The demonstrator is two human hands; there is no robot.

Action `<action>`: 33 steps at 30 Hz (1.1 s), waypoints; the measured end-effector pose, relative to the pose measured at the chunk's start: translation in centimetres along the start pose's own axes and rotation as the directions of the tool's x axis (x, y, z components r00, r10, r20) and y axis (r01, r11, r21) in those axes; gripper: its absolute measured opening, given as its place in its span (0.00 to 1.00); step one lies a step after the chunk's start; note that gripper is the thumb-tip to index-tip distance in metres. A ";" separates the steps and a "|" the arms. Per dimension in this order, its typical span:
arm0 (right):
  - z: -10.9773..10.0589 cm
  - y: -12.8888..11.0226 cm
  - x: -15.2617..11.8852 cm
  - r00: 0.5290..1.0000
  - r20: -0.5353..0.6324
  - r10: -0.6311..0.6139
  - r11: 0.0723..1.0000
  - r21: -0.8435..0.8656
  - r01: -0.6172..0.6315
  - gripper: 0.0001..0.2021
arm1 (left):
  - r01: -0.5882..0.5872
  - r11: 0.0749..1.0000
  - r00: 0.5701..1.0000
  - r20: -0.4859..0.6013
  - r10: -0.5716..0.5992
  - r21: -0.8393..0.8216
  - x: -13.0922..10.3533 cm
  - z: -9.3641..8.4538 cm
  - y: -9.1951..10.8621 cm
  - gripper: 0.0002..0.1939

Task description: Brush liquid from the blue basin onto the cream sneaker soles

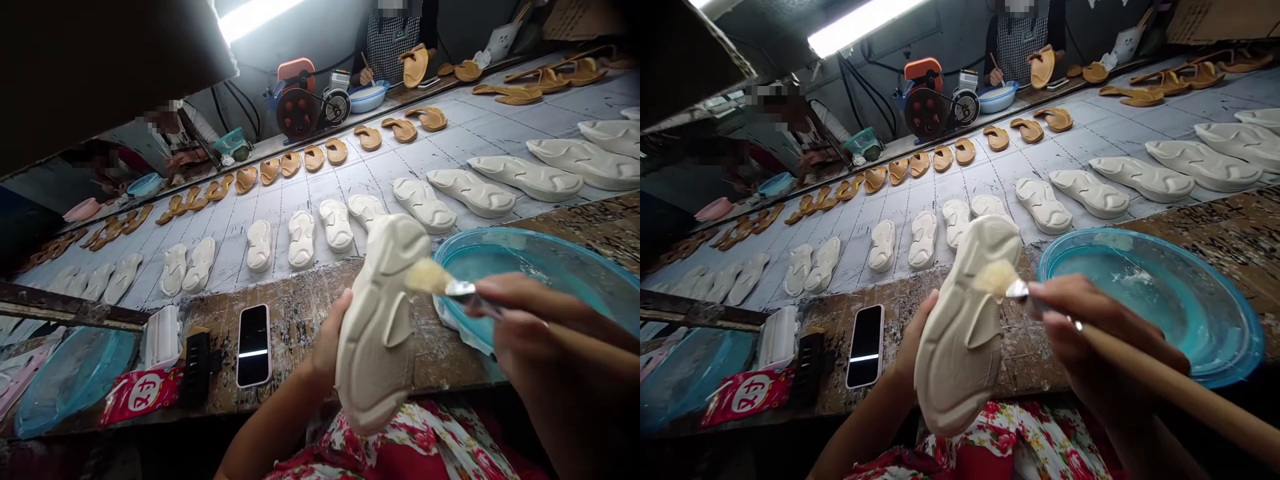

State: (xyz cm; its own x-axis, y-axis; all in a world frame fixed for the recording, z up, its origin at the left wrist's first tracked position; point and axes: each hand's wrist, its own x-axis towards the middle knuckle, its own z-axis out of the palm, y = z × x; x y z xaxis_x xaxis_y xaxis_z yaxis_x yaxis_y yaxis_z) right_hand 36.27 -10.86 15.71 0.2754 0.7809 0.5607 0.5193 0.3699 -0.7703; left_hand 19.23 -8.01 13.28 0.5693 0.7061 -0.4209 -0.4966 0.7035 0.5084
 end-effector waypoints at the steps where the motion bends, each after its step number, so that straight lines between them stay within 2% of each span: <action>1: 0.3 0.0 0.8 0.993 -0.066 -0.093 0.996 -0.022 0.092 0.08 | 0.017 0.999 1.000 0.010 -0.017 0.036 -0.3 0.1 -0.3 0.27; 2: 0.6 0.2 1.5 0.977 -0.071 -0.201 0.980 -0.021 0.199 0.10 | 0.034 0.998 0.999 0.018 -0.035 0.060 -0.5 0.1 -0.5 0.28; 5: 1.2 0.5 2.5 0.951 -0.066 -0.301 0.952 0.037 0.304 0.12 | 0.046 0.995 0.999 0.017 -0.047 0.092 -1.0 0.2 -0.6 0.29; 6: 1.2 0.5 2.5 0.957 -0.033 -0.288 0.954 0.083 0.290 0.12 | 0.036 0.994 0.999 0.018 -0.038 0.102 -1.0 0.2 -0.6 0.29; 8: 0.9 0.0 1.9 0.959 0.112 -0.260 0.950 0.206 0.234 0.09 | 0.008 0.992 1.000 0.016 -0.010 0.129 -1.1 0.1 -0.4 0.29; 10: 0.4 -0.6 1.0 0.954 0.238 -0.181 0.946 0.306 0.103 0.07 | 0.004 0.990 1.000 0.005 -0.005 0.143 -1.0 0.0 -0.3 0.29; 12: -0.2 -1.0 0.4 0.973 0.209 -0.095 0.935 0.353 0.015 0.08 | 0.015 0.992 1.000 -0.010 -0.014 0.128 -1.0 -0.1 -0.3 0.29; 14: -0.5 -0.9 0.3 0.998 0.060 -0.027 0.949 0.315 0.007 0.07 | 0.013 0.994 1.000 -0.011 -0.011 0.112 -1.0 -0.1 -0.4 0.29; 16: -0.3 -0.4 0.3 0.999 -0.014 -0.038 0.980 0.193 0.040 0.07 | -0.007 0.993 1.000 -0.005 0.007 0.115 -0.9 0.2 -0.6 0.29; 18: 0.3 0.2 0.3 0.994 0.032 -0.108 0.986 0.134 0.103 0.08 | -0.008 0.993 1.000 0.007 0.008 0.116 -0.7 0.6 -0.6 0.29; 21: 1.8 0.9 -0.6 0.942 0.100 -0.320 0.920 0.270 0.284 0.09 | -0.012 0.998 1.000 -0.006 0.013 0.068 -0.1 1.2 -0.5 0.31; 23: 2.2 1.3 -1.7 0.914 0.130 -0.384 0.896 0.289 0.336 0.07 | -0.078 0.997 0.995 -0.059 0.078 0.007 0.5 1.4 -0.3 0.31; 27: 1.1 2.6 -3.8 0.912 0.250 -0.325 0.942 0.176 0.287 0.11 | -0.238 0.963 0.960 -0.184 0.213 -0.127 1.5 1.4 0.5 0.31; 30: 0.0 3.3 -4.4 0.908 0.282 -0.311 0.948 0.161 0.275 0.12 | -0.206 0.966 0.969 -0.168 0.180 -0.157 1.8 1.2 0.8 0.33; 33: -0.3 3.2 -3.8 0.898 0.306 -0.316 0.946 0.171 0.274 0.10 | -0.156 0.980 0.980 -0.142 0.138 -0.121 2.1 1.2 0.7 0.33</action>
State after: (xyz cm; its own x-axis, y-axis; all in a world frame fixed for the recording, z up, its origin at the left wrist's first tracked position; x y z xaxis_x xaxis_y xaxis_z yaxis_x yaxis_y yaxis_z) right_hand 37.07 -12.82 11.18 -0.1639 0.7386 0.6540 0.4286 0.6504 -0.6271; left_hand 20.84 -6.15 13.67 0.3963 0.8006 -0.4493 -0.6550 0.5895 0.4727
